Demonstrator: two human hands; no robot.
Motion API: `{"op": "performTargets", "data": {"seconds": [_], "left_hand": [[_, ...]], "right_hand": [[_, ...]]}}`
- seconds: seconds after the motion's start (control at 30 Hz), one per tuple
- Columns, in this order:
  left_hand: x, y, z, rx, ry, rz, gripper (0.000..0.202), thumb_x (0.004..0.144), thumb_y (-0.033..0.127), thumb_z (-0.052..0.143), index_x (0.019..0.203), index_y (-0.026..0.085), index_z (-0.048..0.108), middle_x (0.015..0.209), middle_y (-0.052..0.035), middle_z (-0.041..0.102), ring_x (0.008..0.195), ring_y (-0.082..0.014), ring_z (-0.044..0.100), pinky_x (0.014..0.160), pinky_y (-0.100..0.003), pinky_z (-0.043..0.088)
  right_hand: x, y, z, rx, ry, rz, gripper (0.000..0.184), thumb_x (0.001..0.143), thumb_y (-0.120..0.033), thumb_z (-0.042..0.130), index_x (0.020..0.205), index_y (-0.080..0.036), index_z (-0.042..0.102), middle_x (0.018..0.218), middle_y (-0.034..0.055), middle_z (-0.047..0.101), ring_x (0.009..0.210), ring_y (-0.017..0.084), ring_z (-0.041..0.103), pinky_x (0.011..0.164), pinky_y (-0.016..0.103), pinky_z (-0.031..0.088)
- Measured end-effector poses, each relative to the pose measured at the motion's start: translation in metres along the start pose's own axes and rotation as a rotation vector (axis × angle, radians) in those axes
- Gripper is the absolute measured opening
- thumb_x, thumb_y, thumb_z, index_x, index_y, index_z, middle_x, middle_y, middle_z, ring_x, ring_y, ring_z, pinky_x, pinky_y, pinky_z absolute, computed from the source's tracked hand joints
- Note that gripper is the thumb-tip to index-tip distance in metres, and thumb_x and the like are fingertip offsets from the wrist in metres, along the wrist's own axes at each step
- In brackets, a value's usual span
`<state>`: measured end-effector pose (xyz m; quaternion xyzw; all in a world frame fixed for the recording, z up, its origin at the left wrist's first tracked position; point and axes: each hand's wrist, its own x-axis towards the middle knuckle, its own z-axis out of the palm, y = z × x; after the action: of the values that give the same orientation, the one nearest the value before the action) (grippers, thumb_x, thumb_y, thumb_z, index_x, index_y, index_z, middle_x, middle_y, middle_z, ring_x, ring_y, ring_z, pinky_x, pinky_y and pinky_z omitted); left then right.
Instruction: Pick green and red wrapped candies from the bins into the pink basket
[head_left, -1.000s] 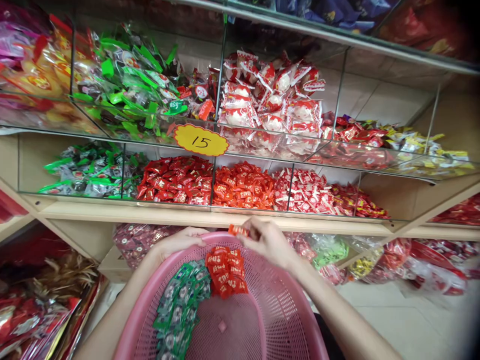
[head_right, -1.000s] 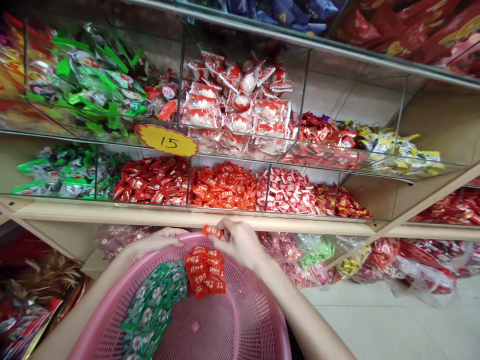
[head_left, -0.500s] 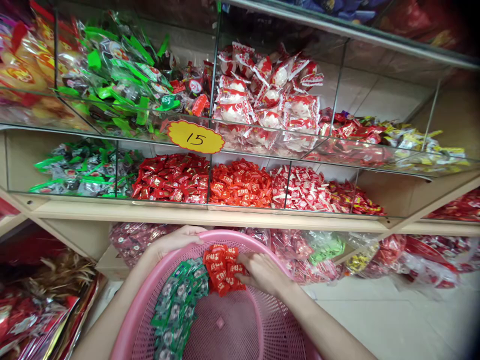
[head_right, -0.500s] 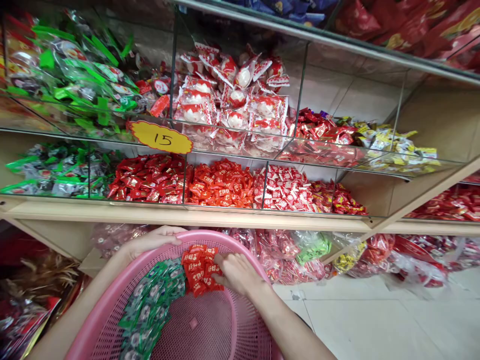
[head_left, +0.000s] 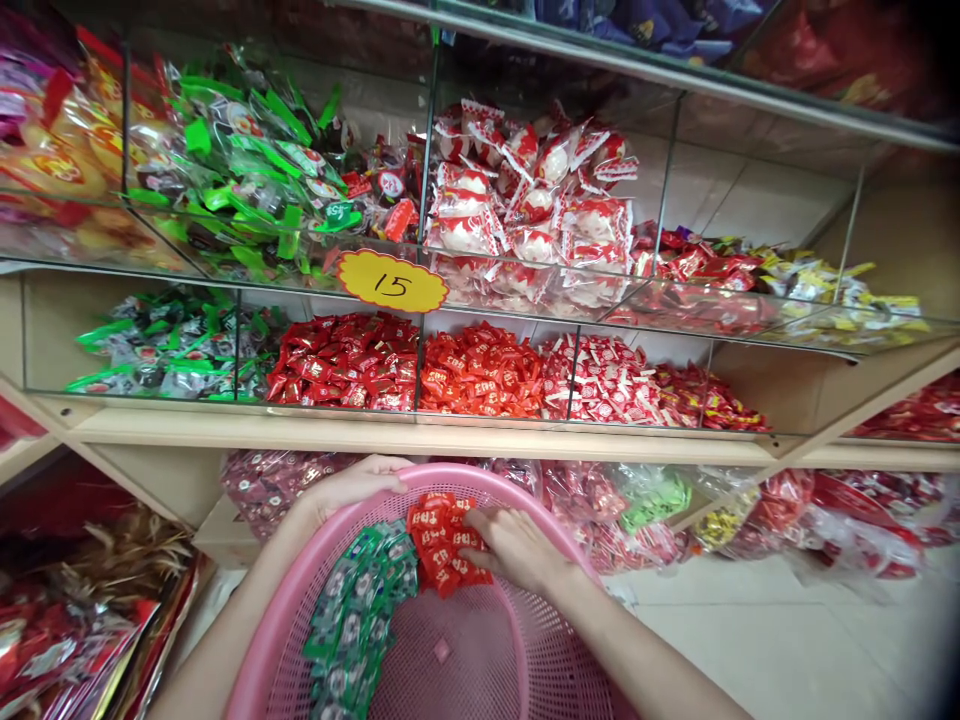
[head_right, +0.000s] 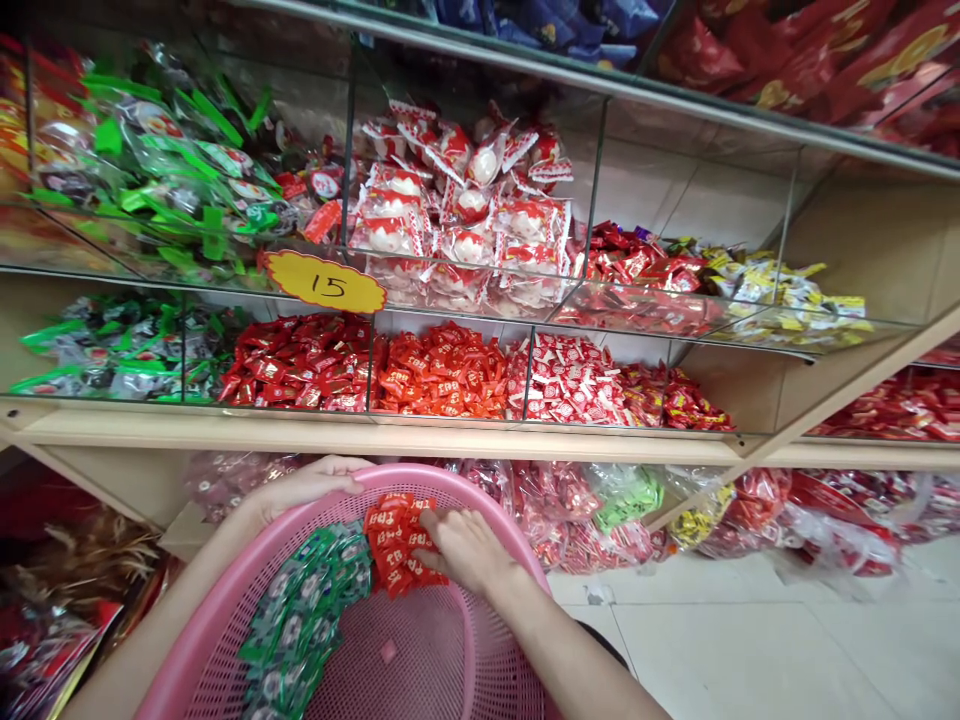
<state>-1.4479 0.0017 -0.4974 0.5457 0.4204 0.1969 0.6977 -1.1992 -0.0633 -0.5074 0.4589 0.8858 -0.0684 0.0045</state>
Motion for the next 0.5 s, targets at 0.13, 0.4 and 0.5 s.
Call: {"op": "performTargets", "data": {"seconds": [0.13,0.4,0.5], "left_hand": [[0.0,-0.001,0.0,0.004,0.01,0.001,0.042,0.066,0.023,0.061,0.108,0.016,0.06,0.085,-0.0024,0.067,0.063,-0.0122,0.059,0.058,-0.022,0.045],[0.008,-0.007,-0.007,0.102,-0.006,0.072,0.037,0.067,0.019,0.06,0.103,0.017,0.065,0.088,-0.0014,0.068,0.073,-0.0119,0.057,0.065,-0.02,0.043],[0.008,-0.008,-0.007,0.107,-0.008,0.072,0.038,0.067,0.02,0.059,0.105,0.017,0.064,0.087,-0.0006,0.068,0.073,-0.0114,0.057,0.067,-0.02,0.042]], "right_hand": [[-0.003,0.001,-0.012,0.111,0.126,0.034,0.037,0.085,-0.052,0.039,0.094,-0.02,0.055,0.075,0.0033,0.063,0.063,0.015,0.058,0.055,0.024,0.034],[0.024,0.028,-0.077,0.203,0.545,0.203,0.028,0.089,-0.038,0.037,0.094,-0.018,0.056,0.067,0.0017,0.063,0.06,0.013,0.057,0.058,0.022,0.038],[0.052,0.038,-0.106,0.017,0.486,0.479,0.031,0.085,-0.045,0.043,0.09,-0.018,0.059,0.072,0.0064,0.065,0.069,0.019,0.06,0.06,0.026,0.04]]}}
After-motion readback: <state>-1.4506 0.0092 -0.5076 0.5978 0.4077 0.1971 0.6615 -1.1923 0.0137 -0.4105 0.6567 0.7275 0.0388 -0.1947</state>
